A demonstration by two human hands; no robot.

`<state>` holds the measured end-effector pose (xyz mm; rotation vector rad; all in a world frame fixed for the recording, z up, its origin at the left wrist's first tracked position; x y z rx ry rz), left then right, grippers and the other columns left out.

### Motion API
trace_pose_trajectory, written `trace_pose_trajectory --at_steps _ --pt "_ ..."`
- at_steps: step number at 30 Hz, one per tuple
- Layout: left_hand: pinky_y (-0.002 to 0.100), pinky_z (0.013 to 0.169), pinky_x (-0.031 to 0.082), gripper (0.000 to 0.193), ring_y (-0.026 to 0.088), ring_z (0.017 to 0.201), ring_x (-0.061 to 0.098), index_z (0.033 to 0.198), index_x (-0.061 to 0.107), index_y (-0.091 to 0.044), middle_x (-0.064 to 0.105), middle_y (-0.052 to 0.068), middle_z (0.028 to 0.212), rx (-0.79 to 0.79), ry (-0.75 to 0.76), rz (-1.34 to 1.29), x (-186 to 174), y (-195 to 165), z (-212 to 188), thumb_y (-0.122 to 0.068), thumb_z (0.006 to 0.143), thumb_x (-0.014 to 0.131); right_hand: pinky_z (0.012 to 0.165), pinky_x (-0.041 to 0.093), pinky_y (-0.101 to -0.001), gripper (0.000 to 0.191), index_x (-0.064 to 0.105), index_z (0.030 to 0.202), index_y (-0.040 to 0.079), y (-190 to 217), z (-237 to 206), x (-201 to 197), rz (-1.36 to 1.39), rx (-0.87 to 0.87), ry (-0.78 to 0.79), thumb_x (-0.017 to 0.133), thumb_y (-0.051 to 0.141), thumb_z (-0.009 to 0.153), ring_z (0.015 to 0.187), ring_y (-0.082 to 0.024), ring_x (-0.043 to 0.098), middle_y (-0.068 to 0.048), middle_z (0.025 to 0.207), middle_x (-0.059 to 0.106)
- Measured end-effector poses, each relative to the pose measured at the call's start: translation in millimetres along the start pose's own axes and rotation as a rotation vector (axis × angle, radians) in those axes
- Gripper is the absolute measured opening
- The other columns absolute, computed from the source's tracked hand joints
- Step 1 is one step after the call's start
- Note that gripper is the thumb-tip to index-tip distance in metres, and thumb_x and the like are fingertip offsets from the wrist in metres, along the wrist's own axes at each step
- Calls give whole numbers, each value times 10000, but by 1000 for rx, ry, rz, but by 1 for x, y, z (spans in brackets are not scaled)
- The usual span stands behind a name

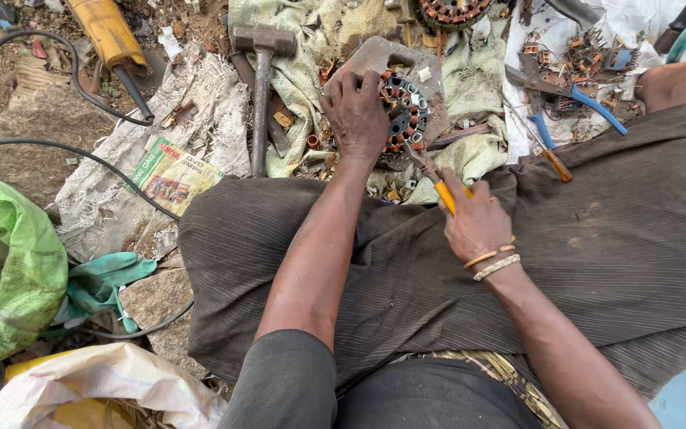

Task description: The person sits on the ground and uses pliers and a screwdriver to remove copper wire coils from a motor stator. They repeatedly pull out the coils and place them into a nearby bag.

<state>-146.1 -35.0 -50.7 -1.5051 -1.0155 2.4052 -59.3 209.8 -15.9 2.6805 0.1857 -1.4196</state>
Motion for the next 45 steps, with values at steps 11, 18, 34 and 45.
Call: trace_pose_trajectory --at_steps 11,18,34,45 --pt "493 954 399 183 297 1091 544 1081 679 -172 600 85 1080 -17 24 -34 -8 -4 -2 -94 916 674 611 552 -359 443 492 1502 132 35 -12 0 2240 -287 843 530 307 1096 725 -209 639 -112 953 652" --pt "473 1019 480 267 304 1154 595 1178 644 -112 644 120 1146 -9 -203 -342 -73 -25 13 -149 919 699 646 563 -377 368 600 1253 14 -9 -14 -9 1329 33 181 555 309 1039 725 -215 656 -90 870 669" --pt "418 695 526 398 231 814 646 966 775 -66 678 104 946 37 89 -247 -44 -7 36 -427 995 608 847 546 -327 447 580 1376 28 5 -10 17 890 -182 313 551 320 1039 921 -157 668 -93 1012 720" --pt "477 805 471 476 277 877 588 922 647 -40 585 122 910 74 166 -86 -24 -16 24 -492 848 776 822 521 -330 469 582 1427 109 6 0 20 534 -60 226 555 335 1018 880 -184 696 -72 973 743"
Point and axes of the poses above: each hand's wrist, its own z-axis towards the middle knuckle, its own x-axis out of the palm, y = z × x, the point moved 9 cm from there along z, towards the middle knuckle
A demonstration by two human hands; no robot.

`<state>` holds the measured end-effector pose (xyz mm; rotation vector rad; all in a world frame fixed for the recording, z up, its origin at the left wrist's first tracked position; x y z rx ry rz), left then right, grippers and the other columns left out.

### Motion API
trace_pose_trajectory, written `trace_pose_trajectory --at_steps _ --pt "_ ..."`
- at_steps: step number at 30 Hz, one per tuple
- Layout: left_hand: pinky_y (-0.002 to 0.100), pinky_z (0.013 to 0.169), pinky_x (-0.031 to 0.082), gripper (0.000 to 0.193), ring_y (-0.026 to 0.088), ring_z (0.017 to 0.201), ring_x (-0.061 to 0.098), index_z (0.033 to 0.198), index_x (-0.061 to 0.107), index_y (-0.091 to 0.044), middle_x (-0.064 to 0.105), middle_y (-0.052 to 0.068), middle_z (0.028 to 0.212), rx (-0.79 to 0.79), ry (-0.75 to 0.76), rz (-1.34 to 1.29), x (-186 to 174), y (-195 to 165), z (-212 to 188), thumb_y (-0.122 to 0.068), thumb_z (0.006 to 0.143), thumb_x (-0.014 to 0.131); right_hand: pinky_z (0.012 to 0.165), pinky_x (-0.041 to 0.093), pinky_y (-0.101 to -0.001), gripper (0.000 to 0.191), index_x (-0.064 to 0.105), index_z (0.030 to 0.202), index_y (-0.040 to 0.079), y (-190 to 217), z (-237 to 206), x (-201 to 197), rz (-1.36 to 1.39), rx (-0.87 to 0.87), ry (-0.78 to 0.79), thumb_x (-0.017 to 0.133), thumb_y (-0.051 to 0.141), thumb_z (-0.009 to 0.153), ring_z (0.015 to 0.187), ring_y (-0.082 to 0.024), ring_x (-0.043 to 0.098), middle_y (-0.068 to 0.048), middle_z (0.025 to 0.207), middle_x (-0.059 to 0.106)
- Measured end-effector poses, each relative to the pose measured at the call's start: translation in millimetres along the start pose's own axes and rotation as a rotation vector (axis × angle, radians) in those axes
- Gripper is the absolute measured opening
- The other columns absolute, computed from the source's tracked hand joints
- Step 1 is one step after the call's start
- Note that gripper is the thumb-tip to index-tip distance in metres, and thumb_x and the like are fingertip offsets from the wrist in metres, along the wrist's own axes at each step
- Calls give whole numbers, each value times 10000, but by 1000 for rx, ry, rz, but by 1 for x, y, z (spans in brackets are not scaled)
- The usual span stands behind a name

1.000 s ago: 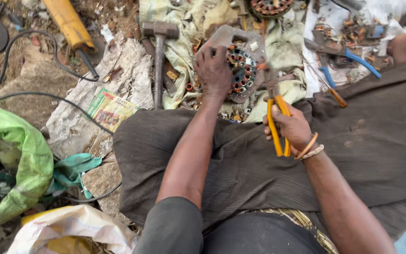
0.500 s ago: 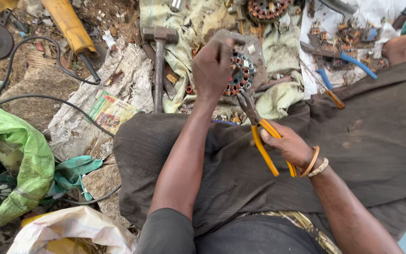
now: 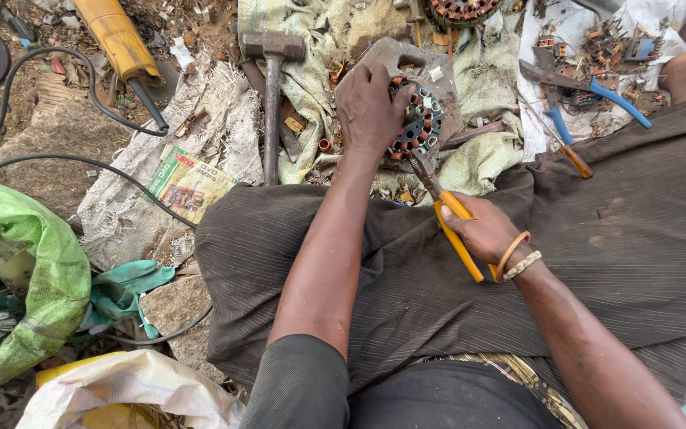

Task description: The person sits on the ground and uses pliers and a screwdriver to remove copper wire coils from a motor stator. They repeatedly pull out the coils and place them into a nearby bag.

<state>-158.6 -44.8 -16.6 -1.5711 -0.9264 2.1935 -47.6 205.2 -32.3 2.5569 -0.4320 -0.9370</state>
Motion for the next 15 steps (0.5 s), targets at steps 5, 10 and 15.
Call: trace_pose_trajectory --at_steps 5,10,15 --pt "456 797 473 337 269 879 584 963 624 -55 569 118 931 -53 -62 4 6 3 -5 -376 939 726 768 547 -334 498 537 1462 84 5 5 5 276 -23 67 566 306 1018 859 -202 641 -81 995 704" --pt "474 789 462 308 295 876 578 922 616 -66 551 133 931 -99 -127 -89 6 11 -9 -356 944 716 619 566 -355 450 550 1381 68 -12 5 27 711 190 209 562 305 999 759 -187 657 -60 941 644" --pt "491 831 467 258 312 902 578 891 606 -82 544 121 926 -93 -177 -61 3 10 -12 -310 925 721 635 537 -351 426 533 1359 52 -2 -5 44 1111 122 345 566 308 1020 766 -191 604 -101 978 610"
Point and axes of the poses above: each hand's wrist, its own z-axis towards the middle knuckle, its own x-axis out of the palm, y = z × x, the point moved 9 cm from there along z, towards the middle knuckle
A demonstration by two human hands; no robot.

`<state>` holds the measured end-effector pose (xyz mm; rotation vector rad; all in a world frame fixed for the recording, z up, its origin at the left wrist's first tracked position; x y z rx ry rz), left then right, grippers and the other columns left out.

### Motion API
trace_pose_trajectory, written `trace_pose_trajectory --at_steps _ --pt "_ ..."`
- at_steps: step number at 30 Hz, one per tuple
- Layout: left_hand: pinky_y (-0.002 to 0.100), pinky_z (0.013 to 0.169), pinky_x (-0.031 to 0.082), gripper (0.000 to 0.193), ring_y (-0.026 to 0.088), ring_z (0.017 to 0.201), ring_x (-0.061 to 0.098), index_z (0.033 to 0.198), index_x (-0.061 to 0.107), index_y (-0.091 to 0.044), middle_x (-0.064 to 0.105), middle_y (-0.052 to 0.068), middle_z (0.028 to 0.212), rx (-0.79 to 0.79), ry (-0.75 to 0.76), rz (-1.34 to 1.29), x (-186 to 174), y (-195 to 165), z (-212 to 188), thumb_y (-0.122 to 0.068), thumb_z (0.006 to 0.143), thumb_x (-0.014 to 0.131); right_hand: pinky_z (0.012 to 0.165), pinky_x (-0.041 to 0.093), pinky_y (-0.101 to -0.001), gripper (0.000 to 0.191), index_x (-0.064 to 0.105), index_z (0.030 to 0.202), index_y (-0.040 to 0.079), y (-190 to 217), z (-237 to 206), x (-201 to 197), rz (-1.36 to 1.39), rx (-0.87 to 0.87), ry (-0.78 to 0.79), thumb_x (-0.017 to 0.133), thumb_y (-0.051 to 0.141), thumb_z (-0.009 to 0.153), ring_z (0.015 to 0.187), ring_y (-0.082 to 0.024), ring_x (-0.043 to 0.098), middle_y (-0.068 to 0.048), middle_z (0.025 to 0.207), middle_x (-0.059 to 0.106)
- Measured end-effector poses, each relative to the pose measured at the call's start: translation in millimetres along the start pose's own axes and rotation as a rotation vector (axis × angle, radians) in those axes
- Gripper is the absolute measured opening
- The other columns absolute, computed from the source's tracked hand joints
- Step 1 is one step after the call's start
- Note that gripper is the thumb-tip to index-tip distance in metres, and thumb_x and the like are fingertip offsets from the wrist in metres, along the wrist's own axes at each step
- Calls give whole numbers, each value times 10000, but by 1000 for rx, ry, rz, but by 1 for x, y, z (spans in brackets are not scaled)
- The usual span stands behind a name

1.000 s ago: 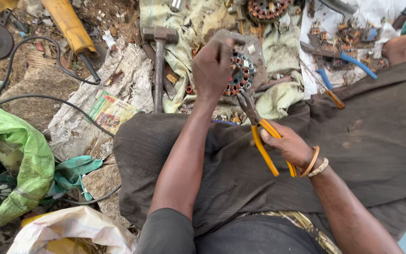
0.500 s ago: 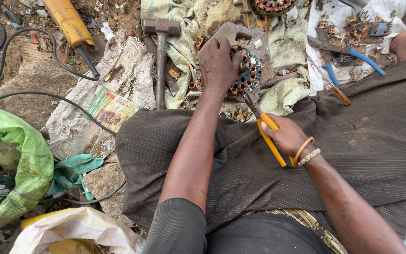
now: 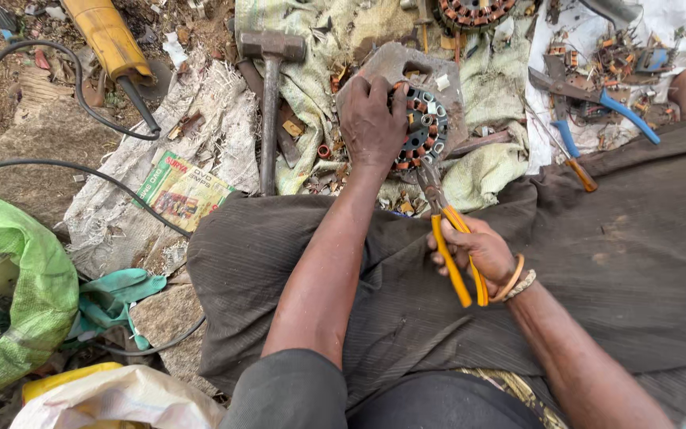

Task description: The person sits on the ground and uses pliers and a screwdriver to remove copper wire coils from a motor stator. They repeatedly pull out the coils and place them into a nearby bag.

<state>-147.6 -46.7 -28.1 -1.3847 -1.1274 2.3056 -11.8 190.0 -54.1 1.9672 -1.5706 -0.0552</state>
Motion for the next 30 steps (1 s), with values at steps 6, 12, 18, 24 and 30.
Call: trace_pose_trajectory --at_steps 6,12,18,24,30 --pt "500 801 463 271 348 914 579 945 608 -63 550 152 967 -9 -25 -44 0 0 2 -309 944 723 692 476 -339 468 493 1452 76 5 -3 43 610 -47 516 589 285 1044 799 -192 534 -74 1024 556" --pt "507 789 469 251 369 932 594 924 598 -77 554 147 941 38 -88 -9 -1 -3 -4 -299 923 714 648 482 -370 425 561 1356 106 2 -9 -6 -341 -176 -300 574 314 985 756 -229 560 -109 940 574" --pt "509 799 492 269 347 945 610 907 645 -82 606 155 954 -1 -30 -50 0 7 3 -324 896 761 785 517 -382 455 548 1351 10 58 -28 25 -1084 -714 -409 646 269 990 935 -302 665 -162 1107 657" --pt "416 766 551 208 206 829 710 1058 678 -144 706 23 927 -223 93 -528 -14 -2 1 -329 1039 587 785 504 -277 345 619 1274 63 31 -43 10 -464 -345 -142 562 292 1022 848 -113 617 -74 917 706" --pt "378 623 537 487 142 668 713 920 775 -107 751 49 741 -82 467 -518 -28 -63 -15 -538 1012 569 570 428 -263 310 678 1101 19 58 -50 43 -566 -381 -84 564 299 1029 678 -114 521 -58 873 721"
Point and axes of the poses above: each hand's wrist, its own z-axis towards the middle knuckle, its own x-axis out of the palm, y = z × x, the point moved 9 cm from there along z, towards the middle knuckle
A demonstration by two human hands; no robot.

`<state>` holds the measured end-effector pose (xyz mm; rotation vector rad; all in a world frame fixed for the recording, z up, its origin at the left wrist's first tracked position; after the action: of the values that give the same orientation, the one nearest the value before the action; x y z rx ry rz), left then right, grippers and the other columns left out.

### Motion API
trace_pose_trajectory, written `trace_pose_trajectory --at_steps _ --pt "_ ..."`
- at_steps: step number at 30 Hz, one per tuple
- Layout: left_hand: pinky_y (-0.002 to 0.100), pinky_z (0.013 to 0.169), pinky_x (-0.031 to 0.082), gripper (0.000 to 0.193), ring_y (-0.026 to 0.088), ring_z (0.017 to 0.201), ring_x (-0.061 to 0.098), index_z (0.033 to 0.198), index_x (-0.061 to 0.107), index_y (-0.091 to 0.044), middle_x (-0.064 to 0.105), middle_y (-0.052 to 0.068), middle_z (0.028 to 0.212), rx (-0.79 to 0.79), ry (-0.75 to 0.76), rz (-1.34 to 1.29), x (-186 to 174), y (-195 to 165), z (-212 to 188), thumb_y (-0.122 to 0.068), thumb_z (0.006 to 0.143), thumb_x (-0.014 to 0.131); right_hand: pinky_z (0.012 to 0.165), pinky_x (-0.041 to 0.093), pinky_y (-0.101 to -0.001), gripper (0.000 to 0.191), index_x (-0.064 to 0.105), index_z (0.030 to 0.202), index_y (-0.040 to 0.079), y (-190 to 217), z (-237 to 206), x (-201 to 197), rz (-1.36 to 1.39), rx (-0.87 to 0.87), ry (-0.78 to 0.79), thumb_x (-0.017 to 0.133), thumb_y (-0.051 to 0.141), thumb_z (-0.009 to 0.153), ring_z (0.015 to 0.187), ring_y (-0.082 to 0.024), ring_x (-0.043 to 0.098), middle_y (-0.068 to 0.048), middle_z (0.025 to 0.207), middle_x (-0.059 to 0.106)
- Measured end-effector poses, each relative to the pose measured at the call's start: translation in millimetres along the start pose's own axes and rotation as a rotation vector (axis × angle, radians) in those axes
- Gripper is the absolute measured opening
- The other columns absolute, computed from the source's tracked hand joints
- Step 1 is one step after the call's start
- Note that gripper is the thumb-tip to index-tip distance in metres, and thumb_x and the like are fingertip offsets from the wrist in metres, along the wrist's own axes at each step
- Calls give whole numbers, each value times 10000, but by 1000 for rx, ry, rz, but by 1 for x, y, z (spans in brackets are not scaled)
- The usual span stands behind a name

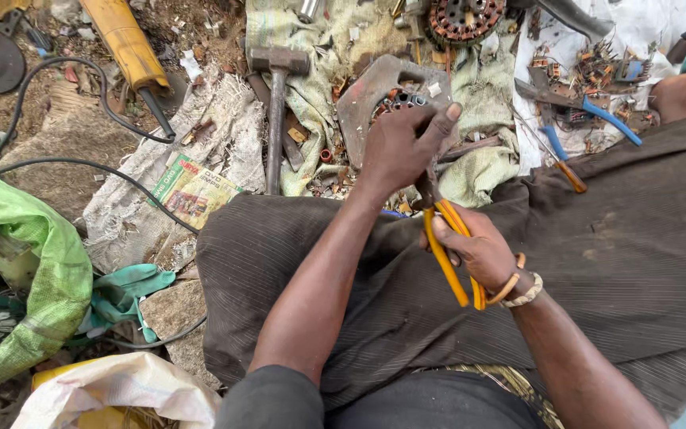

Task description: The person sits on the ground and uses pliers and a screwdriver to remove copper wire coils from a motor stator. They repeatedly pull out the coils and place them into a nearby bag.

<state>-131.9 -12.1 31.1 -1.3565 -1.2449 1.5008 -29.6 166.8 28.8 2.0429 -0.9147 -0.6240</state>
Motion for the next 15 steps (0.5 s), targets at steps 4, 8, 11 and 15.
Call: trace_pose_trajectory --at_steps 4,8,11,15 --pt "367 567 519 502 164 595 701 820 791 -101 738 85 673 -185 200 2 4 15 4 -559 940 625 540 437 -243 356 638 1191 17 4 6 6 78 53 21 541 330 1050 758 -142 630 -84 947 750" --pt "396 654 497 500 250 596 655 797 760 -119 727 97 673 -166 -119 399 -30 36 25 -521 1051 604 591 599 -296 467 523 1358 118 -33 3 7 255 311 41 519 333 943 905 -161 763 -46 1042 759" --pt "402 576 516 369 230 708 677 801 733 -85 712 128 985 194 -433 410 -47 26 31 -420 951 698 630 616 -332 489 520 1404 92 -57 14 5 96 375 79 528 334 980 912 -191 760 -102 1061 767" --pt "450 668 501 358 265 744 646 826 738 -87 649 103 818 135 -277 501 -29 55 40 -431 927 737 649 558 -307 495 508 1462 154 -75 29 2 72 375 32 526 332 1001 892 -210 734 -137 1078 761"
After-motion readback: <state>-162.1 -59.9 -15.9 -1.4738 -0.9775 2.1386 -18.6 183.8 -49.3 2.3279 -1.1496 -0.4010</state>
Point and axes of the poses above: each hand's wrist, its own z-axis towards the middle knuckle, its own x-axis out of the palm, y = z × x, the point moved 9 cm from there along z, towards the middle knuckle
